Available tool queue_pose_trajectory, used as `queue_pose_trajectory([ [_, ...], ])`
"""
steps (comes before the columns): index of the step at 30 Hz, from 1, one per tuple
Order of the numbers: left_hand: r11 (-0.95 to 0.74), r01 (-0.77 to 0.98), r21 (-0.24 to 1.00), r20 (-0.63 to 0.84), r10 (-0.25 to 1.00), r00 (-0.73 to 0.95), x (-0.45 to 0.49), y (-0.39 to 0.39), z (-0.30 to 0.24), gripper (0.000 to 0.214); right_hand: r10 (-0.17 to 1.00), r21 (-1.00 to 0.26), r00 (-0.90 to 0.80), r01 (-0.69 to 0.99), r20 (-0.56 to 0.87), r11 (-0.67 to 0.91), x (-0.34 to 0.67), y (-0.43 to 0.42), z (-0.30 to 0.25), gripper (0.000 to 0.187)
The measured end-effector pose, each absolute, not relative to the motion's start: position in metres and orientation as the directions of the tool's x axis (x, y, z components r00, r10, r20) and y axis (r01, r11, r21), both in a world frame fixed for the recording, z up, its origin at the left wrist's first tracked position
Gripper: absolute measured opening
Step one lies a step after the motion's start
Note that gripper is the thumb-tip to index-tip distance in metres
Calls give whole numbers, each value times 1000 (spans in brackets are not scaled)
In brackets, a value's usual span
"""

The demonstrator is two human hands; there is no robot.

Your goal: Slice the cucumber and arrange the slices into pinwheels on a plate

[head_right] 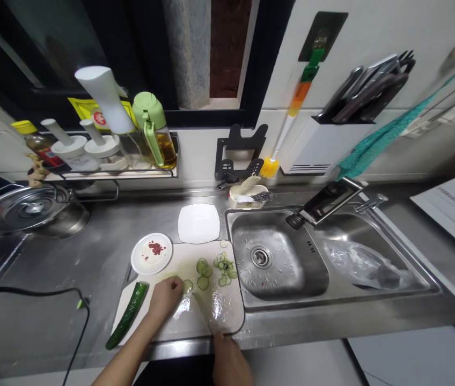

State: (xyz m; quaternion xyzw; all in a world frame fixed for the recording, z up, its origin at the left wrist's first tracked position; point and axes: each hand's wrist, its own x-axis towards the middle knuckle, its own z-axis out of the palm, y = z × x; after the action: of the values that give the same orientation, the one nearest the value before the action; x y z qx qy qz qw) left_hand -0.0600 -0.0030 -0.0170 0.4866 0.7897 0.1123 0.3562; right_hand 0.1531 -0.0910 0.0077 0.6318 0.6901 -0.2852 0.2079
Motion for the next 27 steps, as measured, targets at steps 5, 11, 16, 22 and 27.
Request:
queue_pose_trajectory([
  [5,532,695,483,-428,836,-343,-88,-17,-6,23,759,-166,-137,985,-636,39,133,-45,26,59],
  [11,597,701,389,-439,790,-429,-114,-34,0,24,795,-246,-203,967,-571,70,132,-30,37,62],
  [16,610,718,336,-452,773,-445,-110,-37,-2,24,727,-260,-178,966,-664,-1,169,-92,21,57],
  [22,564,759,326,-400,810,-430,-105,-34,-2,31,781,-267,-178,964,-599,15,141,-48,38,63],
  [27,434,747,504,-362,891,-274,-85,-9,0,30,833,-214,-113,977,-542,-6,104,4,46,44],
])
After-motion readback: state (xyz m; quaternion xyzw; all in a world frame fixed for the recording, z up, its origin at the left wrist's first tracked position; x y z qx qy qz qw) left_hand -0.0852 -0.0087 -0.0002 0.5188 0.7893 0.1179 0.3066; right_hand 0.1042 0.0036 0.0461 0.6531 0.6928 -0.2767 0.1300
